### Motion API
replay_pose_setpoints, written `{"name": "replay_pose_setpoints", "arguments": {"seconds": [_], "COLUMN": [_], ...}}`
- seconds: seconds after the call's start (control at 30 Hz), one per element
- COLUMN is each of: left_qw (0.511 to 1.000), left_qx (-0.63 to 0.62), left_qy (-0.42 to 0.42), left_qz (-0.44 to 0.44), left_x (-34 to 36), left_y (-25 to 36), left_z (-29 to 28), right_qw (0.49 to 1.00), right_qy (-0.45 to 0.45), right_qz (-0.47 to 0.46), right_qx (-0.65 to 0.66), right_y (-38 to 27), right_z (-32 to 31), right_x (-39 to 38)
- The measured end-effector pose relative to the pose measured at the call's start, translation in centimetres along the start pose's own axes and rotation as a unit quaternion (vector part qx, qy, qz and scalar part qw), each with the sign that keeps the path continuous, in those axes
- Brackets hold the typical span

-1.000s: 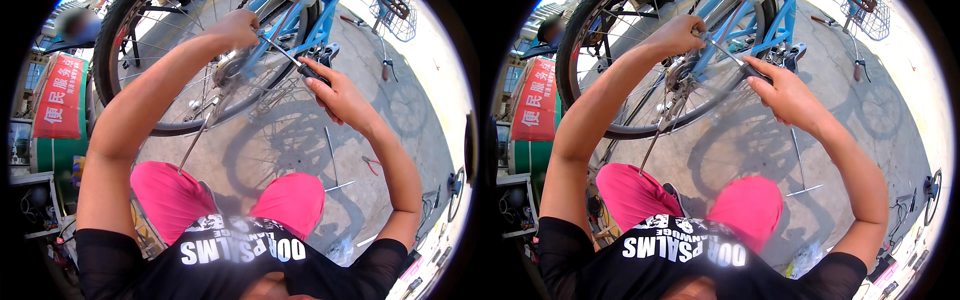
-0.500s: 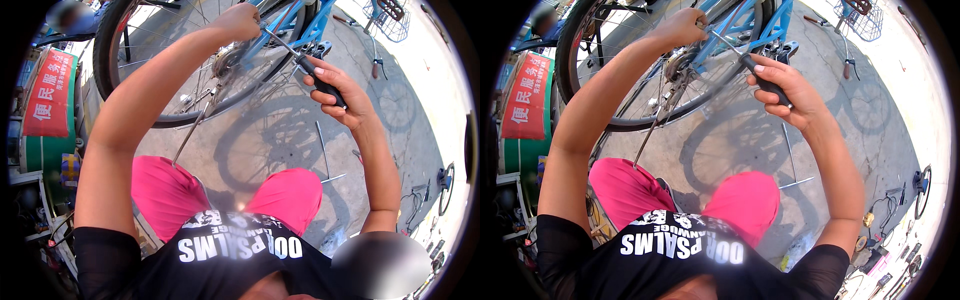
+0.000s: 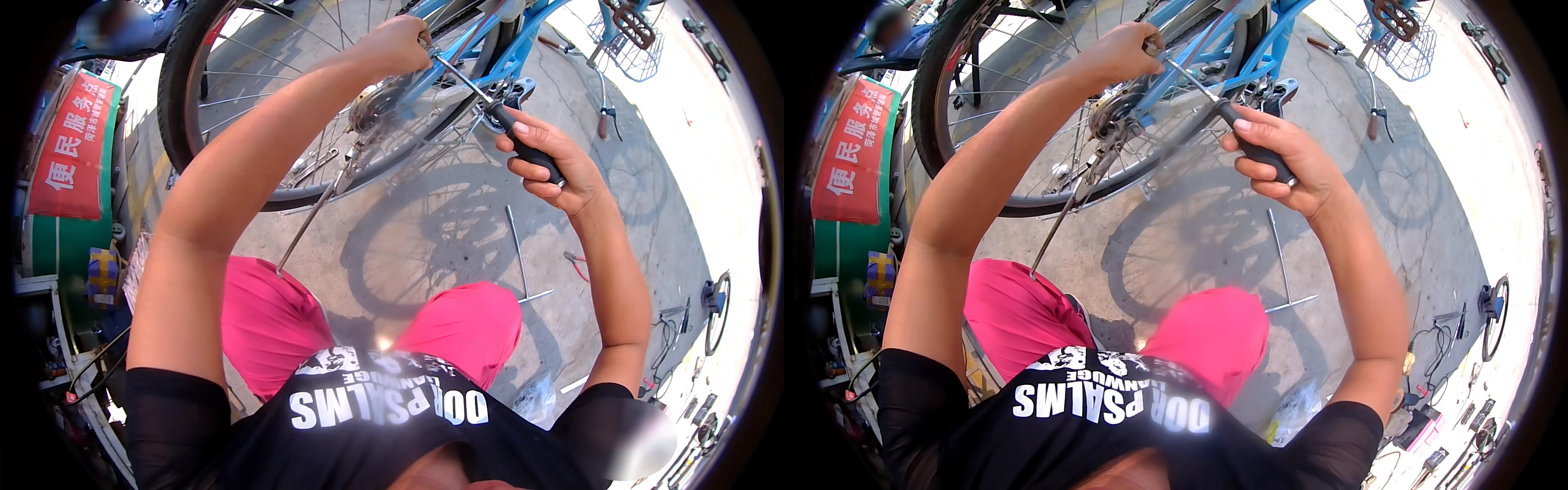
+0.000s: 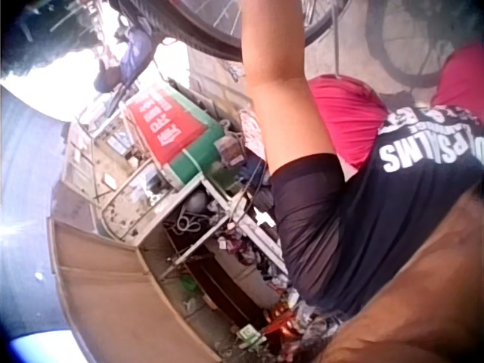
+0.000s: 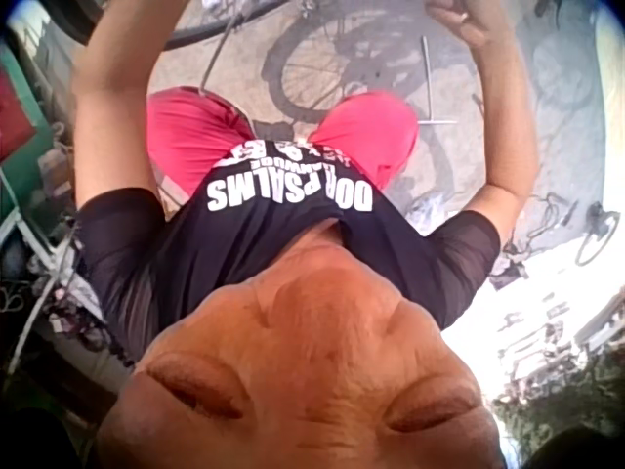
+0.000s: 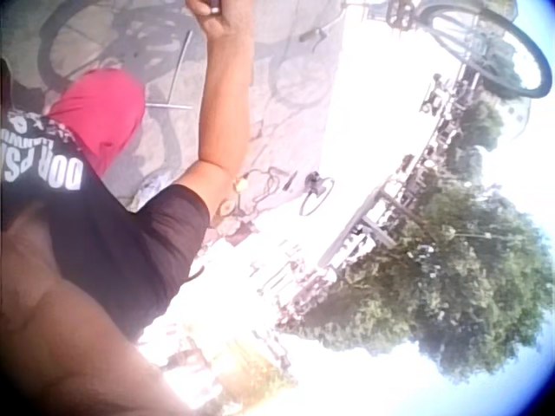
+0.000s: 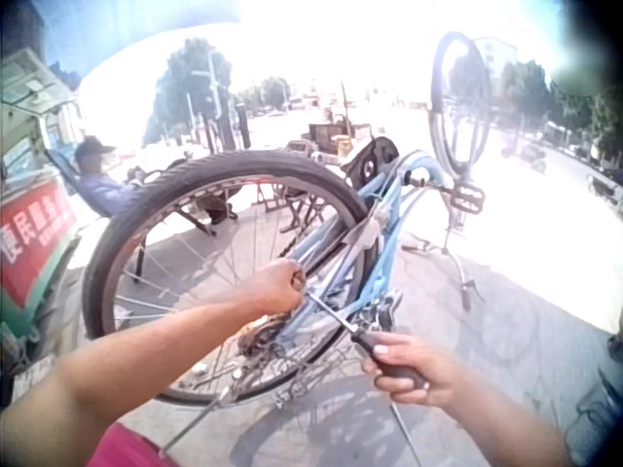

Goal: The person works on a blue bicycle, using a T-wrench to tighten the rear axle nuts and a screwdriver to adjust the rear derailleur. The person retrieves tools from a cluttered workbench and manipulates the bicycle's rear wheel and chain mechanism.

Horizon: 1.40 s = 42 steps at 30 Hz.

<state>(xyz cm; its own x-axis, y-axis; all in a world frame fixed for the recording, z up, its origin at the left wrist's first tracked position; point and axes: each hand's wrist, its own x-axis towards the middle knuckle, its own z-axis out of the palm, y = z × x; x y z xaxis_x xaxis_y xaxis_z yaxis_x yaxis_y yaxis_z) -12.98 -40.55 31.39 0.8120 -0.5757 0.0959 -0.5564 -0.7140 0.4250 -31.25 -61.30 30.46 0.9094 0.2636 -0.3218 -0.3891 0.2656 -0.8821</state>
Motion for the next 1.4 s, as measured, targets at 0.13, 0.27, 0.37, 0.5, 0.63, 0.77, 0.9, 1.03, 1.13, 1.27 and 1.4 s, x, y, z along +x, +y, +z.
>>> {"name": "replay_pose_setpoints", "arguments": {"seconds": [0.13, 0.27, 0.37, 0.5, 0.63, 0.77, 0.9, 1.03, 1.13, 1.27, 1.4], "left_qw": [1.0, 1.0, 1.0, 1.0, 0.999, 1.0, 1.0, 0.999, 0.996, 0.99, 0.991], "left_qx": [-0.02, -0.009, 0.015, 0.004, -0.002, 0.011, 0.007, -0.02, -0.065, -0.118, -0.112], "left_qy": [0.008, -0.012, -0.006, -0.015, -0.026, -0.011, -0.004, -0.011, -0.031, -0.027, -0.028], "left_qz": [-0.008, -0.02, -0.003, -0.015, -0.025, -0.025, -0.01, -0.031, -0.049, -0.07, -0.065], "left_x": [0.1, -0.1, -0.4, 0.0, -0.1, -0.1, 0.2, 0.3, 0.6, 0.3, 0.0], "left_y": [-0.4, 0.1, -0.2, 0.2, 0.6, 0.0, -0.3, -0.2, -0.5, -0.6, -0.4], "left_z": [0.2, -0.4, -0.3, -0.2, -0.3, -0.1, 0.0, 0.0, -0.3, -0.2, -0.4], "right_qw": [0.98, 0.647, 0.839, 0.988, 0.994, 0.951, 0.896, 0.916, 0.911, 0.883, 0.818], "right_qy": [0.009, 0.173, 0.16, 0.088, -0.023, 0.163, 0.259, 0.178, 0.036, -0.061, 0.081], "right_qz": [-0.059, -0.241, -0.14, 0.015, 0.031, -0.092, -0.175, -0.064, -0.009, -0.002, -0.028], "right_qx": [-0.188, -0.702, -0.5, 0.127, 0.102, -0.246, -0.316, 0.354, 0.411, 0.465, 0.569], "right_y": [0.5, 1.3, 0.6, 0.1, 0.3, 0.7, 1.2, 2.3, 3.6, 4.9, 4.6], "right_z": [0.2, 1.4, 1.0, -0.4, -1.3, 1.2, 1.4, -1.4, -1.5, -1.0, 0.9], "right_x": [0.4, 0.2, 0.2, -0.3, -0.2, -1.2, -1.3, -1.2, -0.8, 0.4, 0.2]}}
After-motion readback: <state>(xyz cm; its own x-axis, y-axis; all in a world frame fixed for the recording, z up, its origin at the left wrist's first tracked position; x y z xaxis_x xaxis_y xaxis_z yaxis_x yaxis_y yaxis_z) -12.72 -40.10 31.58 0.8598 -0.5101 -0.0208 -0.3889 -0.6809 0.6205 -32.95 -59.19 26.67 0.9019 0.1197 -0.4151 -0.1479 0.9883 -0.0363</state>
